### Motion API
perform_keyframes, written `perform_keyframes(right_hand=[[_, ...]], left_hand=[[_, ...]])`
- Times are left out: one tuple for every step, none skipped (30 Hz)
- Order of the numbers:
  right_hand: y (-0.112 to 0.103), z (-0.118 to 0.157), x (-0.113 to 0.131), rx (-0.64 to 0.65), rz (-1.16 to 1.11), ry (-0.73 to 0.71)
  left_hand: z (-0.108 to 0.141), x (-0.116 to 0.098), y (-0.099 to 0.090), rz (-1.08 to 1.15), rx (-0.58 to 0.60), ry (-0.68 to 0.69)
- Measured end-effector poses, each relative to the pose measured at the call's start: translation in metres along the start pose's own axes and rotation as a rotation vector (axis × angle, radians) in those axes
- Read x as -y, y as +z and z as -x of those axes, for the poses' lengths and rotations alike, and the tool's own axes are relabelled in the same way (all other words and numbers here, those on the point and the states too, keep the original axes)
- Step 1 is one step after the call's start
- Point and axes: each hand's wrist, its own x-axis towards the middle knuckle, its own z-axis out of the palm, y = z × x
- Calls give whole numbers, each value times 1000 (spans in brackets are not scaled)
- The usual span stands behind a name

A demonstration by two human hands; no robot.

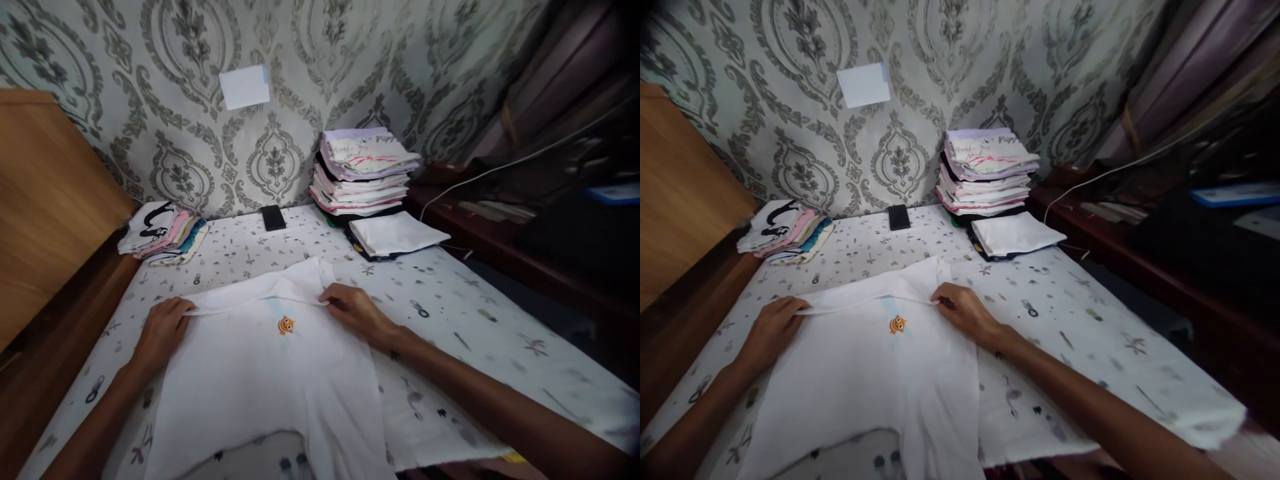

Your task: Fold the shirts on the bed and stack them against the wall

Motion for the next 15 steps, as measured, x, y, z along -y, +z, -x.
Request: perform_keyframes(right_hand=[[-1, 0, 3, -7, 13, -4], [-2, 0, 5, -14, 24, -11], [-3, 0, 7, -23, 33, -20], [-4, 2, 9, -30, 43, -29], [-5, 4, 10, -33, 55, -36], [-6, 6, 11, -29, 68, -38], [-6, 8, 11, -9, 81, -38], [-7, 10, 11, 27, 92, -38], [-8, 12, 11, 73, 93, -39], [-10, 12, 10, 117, 83, -39], [-12, 10, 10, 153, 62, -40], [-14, 6, 9, 171, 37, -39], [-17, -1, 9, 160, 21, -34], [-19, -10, 8, 123, 27, -18], [-20, -20, 6, 70, 61, 4]], left_hand=[[-1, 0, -1, -3, 7, 2], [-2, 0, -2, -3, 11, 0], [-2, 0, -4, 0, 12, -6], [-2, 0, -4, 6, 11, -13], [-2, 0, -5, 11, 13, -18], [-2, 0, -5, 15, 21, -19], [-1, 0, -6, 17, 30, -17], [-1, 0, -6, 16, 40, -12], [0, 0, -6, 10, 51, -6], [0, -1, -7, 3, 66, 2], [0, -2, -9, -3, 84, 8], [-1, -4, -12, -2, 107, 13], [-2, -6, -15, 10, 135, 13], [-5, -8, -19, 37, 165, 8], [-8, -10, -23, 77, 192, -4]])
